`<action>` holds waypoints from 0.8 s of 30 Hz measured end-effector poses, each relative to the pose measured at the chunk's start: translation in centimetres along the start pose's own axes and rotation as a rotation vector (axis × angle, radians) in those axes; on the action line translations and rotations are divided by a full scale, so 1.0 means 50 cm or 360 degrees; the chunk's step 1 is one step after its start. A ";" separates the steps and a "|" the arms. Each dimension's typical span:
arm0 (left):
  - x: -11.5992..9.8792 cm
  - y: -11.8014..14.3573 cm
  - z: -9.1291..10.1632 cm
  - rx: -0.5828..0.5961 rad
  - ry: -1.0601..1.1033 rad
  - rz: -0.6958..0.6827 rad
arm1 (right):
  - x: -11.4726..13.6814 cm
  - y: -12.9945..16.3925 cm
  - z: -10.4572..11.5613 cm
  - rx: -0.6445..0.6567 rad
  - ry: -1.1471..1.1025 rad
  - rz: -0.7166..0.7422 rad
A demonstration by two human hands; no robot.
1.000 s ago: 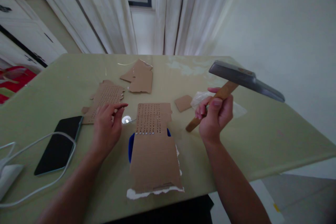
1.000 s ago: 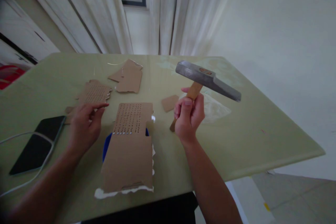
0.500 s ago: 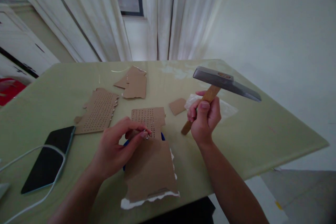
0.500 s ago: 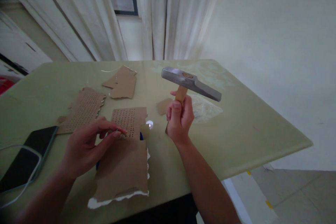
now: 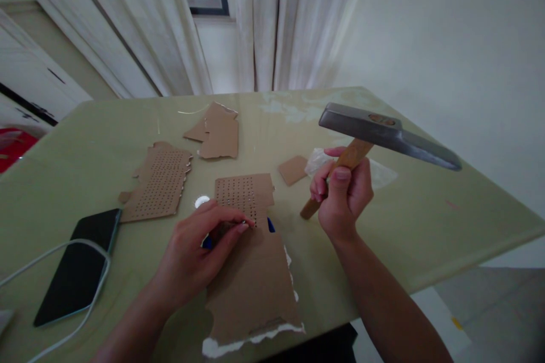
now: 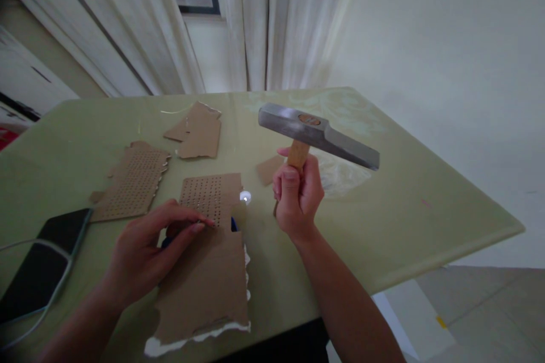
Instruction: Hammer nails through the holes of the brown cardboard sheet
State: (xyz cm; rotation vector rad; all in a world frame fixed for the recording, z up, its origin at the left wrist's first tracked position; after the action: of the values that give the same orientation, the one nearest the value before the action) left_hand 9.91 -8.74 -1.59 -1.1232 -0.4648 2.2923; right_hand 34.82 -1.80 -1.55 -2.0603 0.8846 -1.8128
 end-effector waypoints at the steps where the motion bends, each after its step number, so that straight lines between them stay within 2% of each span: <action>1: 0.000 0.000 0.000 -0.0003 -0.0005 0.0001 | 0.000 0.000 -0.001 0.0002 0.0002 0.0002; 24: 0.002 0.007 0.000 0.0008 -0.0051 0.0011 | -0.003 0.000 0.002 -0.0019 0.0032 -0.0021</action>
State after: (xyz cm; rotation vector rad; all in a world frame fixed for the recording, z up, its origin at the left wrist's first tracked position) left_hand 9.76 -8.92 -1.84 -1.0890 -0.4677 2.3191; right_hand 34.92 -1.74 -1.71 -2.0632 0.8912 -1.8421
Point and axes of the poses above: each hand's wrist, its own y-axis away from the middle knuckle, its own z-axis out of the back of the hand, x = y × z, the point moved 3 cm from there along -y, towards the middle knuckle, and after that the axes turned 8 degrees about -z, right-handed, at the moved point
